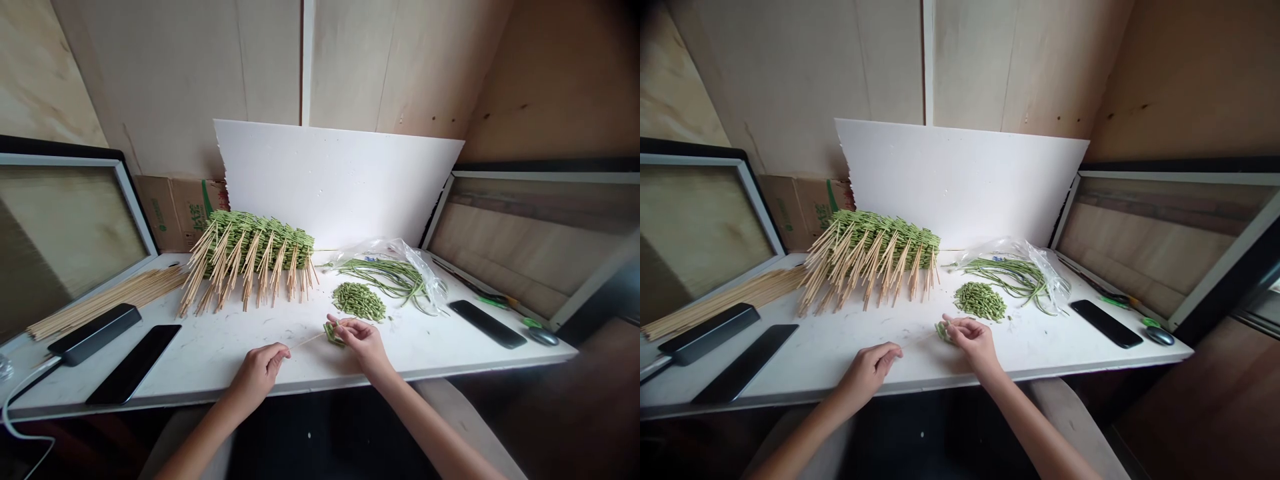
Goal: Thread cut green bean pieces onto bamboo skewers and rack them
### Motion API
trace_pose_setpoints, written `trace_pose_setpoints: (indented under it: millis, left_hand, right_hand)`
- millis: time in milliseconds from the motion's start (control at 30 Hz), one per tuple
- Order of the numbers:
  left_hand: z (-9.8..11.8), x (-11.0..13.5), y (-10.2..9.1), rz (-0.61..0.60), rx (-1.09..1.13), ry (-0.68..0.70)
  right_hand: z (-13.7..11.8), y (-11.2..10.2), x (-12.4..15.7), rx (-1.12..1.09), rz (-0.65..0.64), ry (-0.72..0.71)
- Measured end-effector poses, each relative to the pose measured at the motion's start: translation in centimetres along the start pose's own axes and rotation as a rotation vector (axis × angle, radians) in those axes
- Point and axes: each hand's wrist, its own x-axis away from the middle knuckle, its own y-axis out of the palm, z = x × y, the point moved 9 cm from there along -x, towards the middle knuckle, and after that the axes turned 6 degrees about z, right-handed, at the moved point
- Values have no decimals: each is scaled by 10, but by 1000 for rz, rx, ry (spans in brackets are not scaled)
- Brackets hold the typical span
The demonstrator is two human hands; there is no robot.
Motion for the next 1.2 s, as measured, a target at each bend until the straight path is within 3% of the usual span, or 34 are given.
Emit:
trace_pose_setpoints:
  millis: [433,500,600,733,933,1200]
  left_hand:
    - [1,0,-1,2,1,-21]
    - [-1,1,-2,19,-5,-40]
    - [-4,2,-2,32,-12,-62]
    - [-4,3,-2,26,-23,-69]
    - [-5,3,-2,31,-38,-49]
    - [-5,4,-1,34,-54,-33]
  right_hand:
    - [-13,3,-2,120,-93,-61]
    - [-24,-2,-4,251,-120,-101]
    - [-41,-9,-5,643,-173,-285]
    - [-40,-12,-4,936,-224,-432]
    - [-30,-7,-5,1017,-248,-418]
    - [-30,-18,-10,901,-160,-312]
